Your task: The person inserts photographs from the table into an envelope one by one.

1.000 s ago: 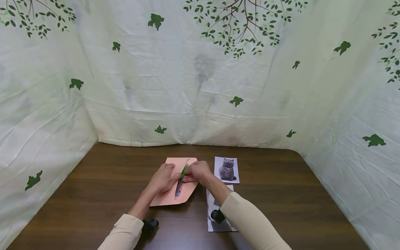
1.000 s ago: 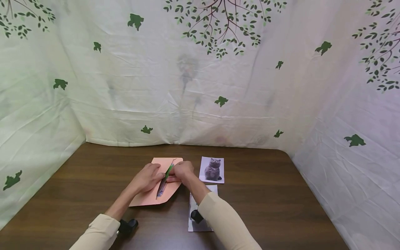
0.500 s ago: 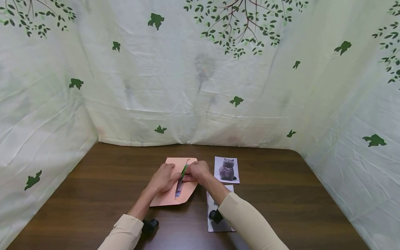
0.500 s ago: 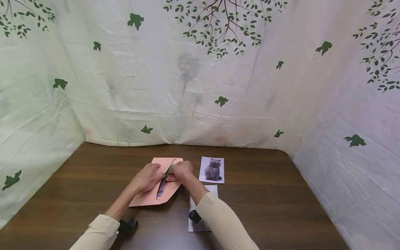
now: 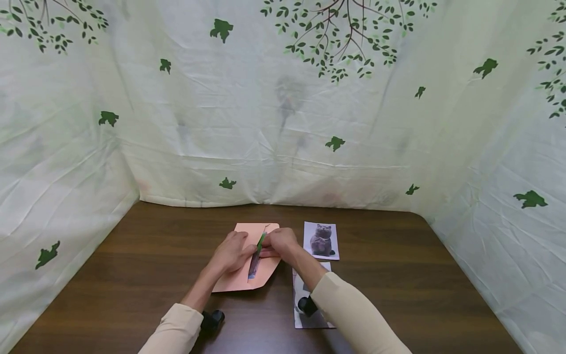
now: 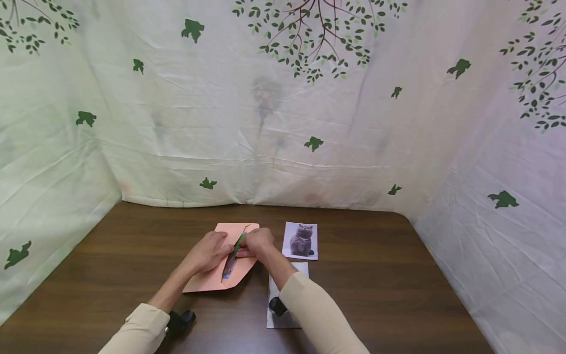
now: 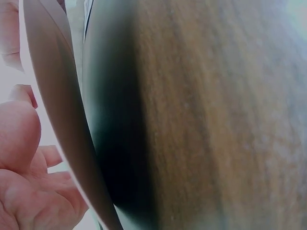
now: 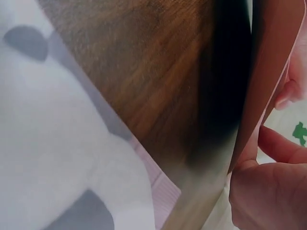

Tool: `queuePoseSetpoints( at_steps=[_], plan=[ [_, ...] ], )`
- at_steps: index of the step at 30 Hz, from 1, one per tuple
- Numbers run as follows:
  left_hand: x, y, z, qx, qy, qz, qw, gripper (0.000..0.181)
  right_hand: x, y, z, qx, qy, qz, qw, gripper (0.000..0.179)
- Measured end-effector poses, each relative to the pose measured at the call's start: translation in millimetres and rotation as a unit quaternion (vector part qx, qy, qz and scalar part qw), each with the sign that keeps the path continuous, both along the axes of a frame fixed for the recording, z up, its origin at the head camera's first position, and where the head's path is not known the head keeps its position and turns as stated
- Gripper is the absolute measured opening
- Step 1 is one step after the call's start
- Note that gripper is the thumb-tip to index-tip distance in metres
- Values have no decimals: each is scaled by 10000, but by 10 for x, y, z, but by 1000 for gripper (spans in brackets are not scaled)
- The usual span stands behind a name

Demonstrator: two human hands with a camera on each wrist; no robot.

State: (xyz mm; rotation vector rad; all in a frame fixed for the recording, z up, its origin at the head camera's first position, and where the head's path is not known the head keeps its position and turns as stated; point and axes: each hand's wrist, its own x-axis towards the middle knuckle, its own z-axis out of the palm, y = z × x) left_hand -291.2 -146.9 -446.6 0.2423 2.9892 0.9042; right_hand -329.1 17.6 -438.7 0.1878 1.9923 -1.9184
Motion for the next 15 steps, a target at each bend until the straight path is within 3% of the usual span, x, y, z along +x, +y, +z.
queuePoseSetpoints(
  at_steps=[6, 15],
  plan=[
    [-3, 7, -4, -33, 94, -52, 9999, 53, 22, 83, 83, -129, -47, 256, 9996, 17],
    [0, 15, 14, -151, 46, -51, 9999, 54, 24, 337, 251, 440, 22, 374, 9983, 16]
  ],
)
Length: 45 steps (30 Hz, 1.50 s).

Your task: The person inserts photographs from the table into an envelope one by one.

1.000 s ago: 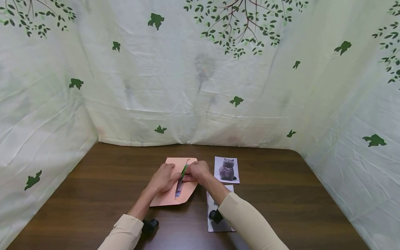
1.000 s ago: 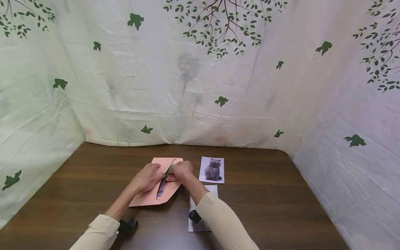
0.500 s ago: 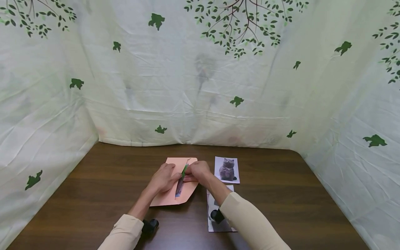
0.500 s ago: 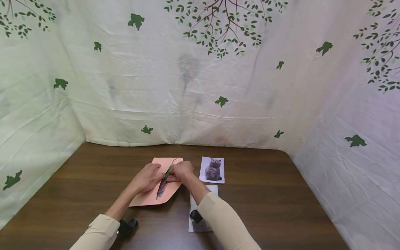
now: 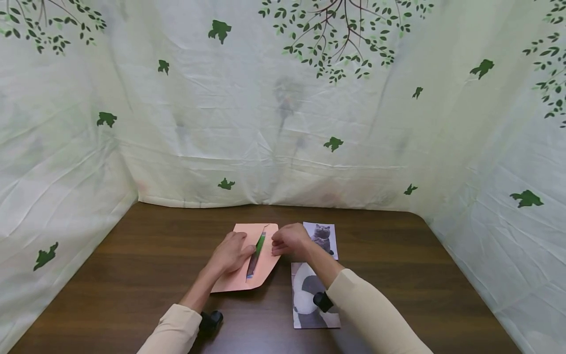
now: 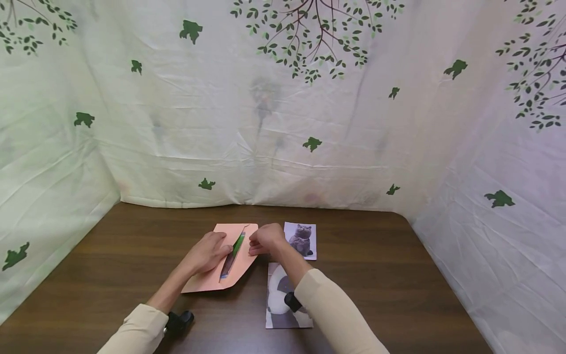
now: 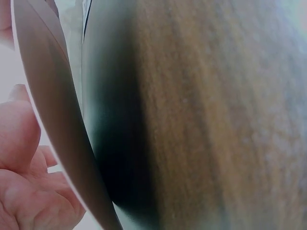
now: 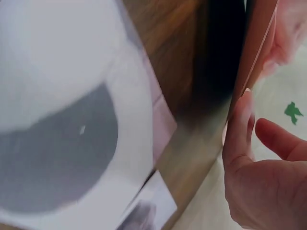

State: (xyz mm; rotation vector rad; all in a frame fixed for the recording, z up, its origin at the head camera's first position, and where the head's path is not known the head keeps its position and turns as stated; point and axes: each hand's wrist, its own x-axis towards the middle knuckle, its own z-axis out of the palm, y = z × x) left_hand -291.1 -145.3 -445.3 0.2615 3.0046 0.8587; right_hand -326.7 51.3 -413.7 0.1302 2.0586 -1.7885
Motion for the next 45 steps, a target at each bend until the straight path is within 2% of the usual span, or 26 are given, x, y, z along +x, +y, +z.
queuePoseSetpoints(
  at_steps=[8, 15, 24, 28, 34, 45],
  plan=[
    [-1, 2, 13, -79, -60, -11, 10000, 55, 3, 346, 58, 2, 334, 160, 9993, 30],
    [2, 13, 27, -66, -91, 0, 9999, 55, 20, 680, 52, 324, 332, 171, 9988, 28],
    [-1, 2, 18, -46, -140, -21, 9999, 57, 77, 1039, 12, 758, 157, -59, 9970, 23],
    [-6, 2, 16, -67, -133, -40, 9999, 57, 122, 1184, -23, 998, 244, -24, 9947, 23],
    [-15, 8, -12, -47, -181, -19, 9998, 58, 223, 1347, -26, 1071, 293, 146, 9937, 30],
    [-24, -1, -25, -54, -117, -67, 9999, 57, 320, 1507, -53, 1246, -144, 190, 9919, 29]
  ],
)
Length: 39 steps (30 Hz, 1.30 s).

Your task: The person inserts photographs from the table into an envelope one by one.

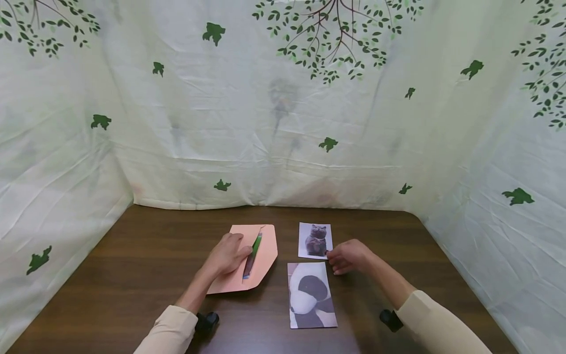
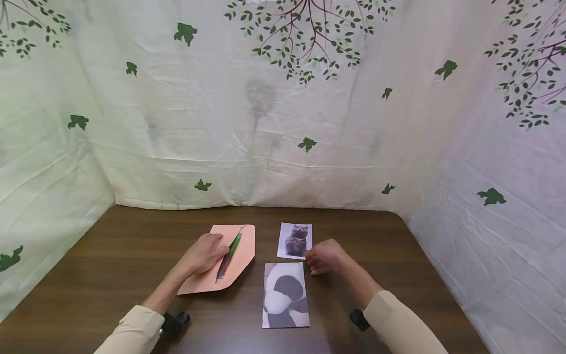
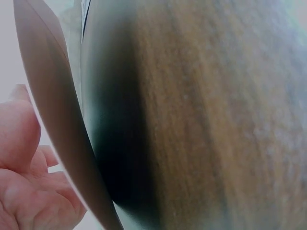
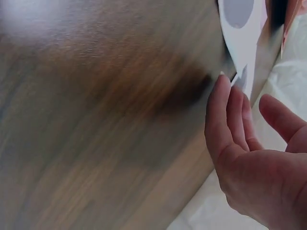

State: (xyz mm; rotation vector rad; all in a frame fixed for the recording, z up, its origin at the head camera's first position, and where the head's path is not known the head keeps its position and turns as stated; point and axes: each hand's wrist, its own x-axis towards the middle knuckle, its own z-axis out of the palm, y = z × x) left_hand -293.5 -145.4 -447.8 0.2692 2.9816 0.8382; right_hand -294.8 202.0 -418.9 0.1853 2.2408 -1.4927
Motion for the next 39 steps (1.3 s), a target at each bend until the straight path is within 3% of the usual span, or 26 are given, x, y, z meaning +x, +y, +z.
queuePoseSetpoints(
  at_steps=[14, 25, 39],
  plan=[
    [-4, -9, -5, -68, -32, 9, 10000, 57, 40, -5, -94, -186, -250, 317, 9990, 31],
    [-3, 1, 4, -121, 12, -26, 9999, 56, 20, -21, -157, -227, -458, 277, 9983, 20],
    [27, 0, 41, -92, 44, -84, 9999, 56, 22, -43, -199, -149, -279, 224, 9992, 10]
  ],
)
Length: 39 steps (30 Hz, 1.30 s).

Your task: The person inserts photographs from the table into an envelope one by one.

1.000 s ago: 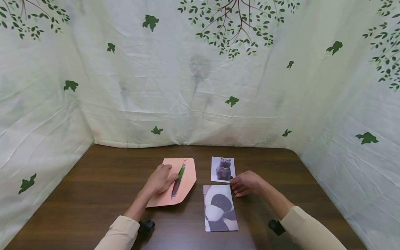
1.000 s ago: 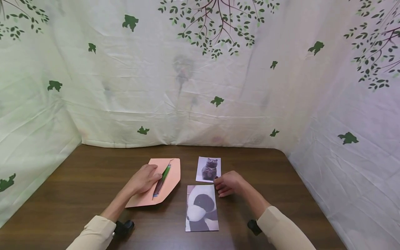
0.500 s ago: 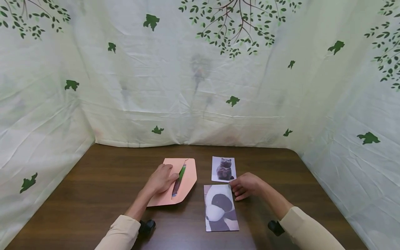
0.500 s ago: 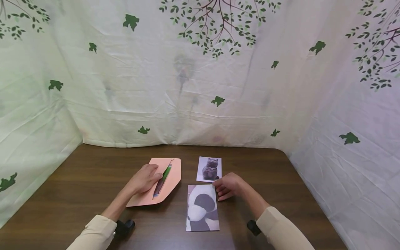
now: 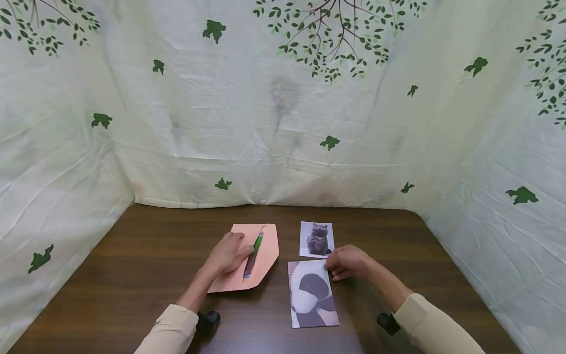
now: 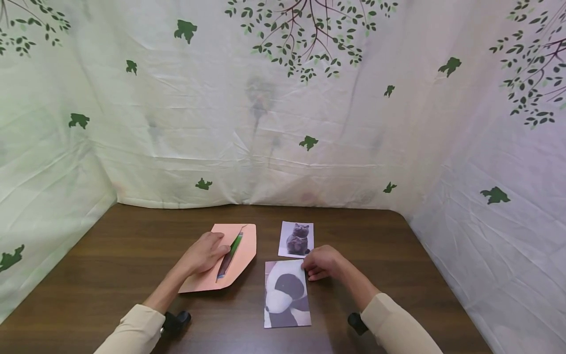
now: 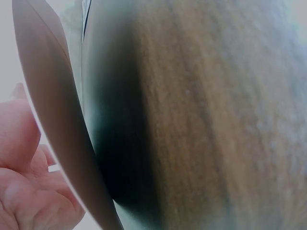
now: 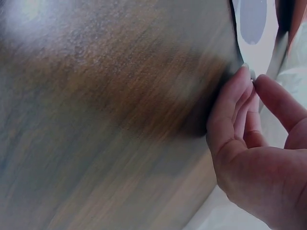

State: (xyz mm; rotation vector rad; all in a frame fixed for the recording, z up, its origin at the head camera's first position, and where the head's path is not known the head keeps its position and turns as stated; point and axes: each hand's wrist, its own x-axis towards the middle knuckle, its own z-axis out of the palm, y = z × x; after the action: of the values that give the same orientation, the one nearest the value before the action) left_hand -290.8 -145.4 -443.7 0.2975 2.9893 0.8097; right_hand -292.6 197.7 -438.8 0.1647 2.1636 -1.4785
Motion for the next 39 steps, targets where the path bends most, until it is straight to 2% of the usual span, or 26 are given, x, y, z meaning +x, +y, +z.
queuePoseSetpoints(
  at_steps=[10, 17, 24, 39],
  plan=[
    [5, -9, -3, 1, -4, -7, 10000, 56, -23, -43, 52, 10, 42, -174, 9998, 10],
    [8, -16, -8, 21, -55, -29, 10000, 56, -19, -47, 60, 118, 31, 13, 9999, 13],
    [9, -19, -4, 70, -66, 4, 10000, 56, -41, -50, 76, 100, 73, -44, 9999, 15],
    [-1, -12, 1, 143, -7, 38, 9999, 56, -99, -66, 232, -82, 209, -156, 9996, 20]
  ],
)
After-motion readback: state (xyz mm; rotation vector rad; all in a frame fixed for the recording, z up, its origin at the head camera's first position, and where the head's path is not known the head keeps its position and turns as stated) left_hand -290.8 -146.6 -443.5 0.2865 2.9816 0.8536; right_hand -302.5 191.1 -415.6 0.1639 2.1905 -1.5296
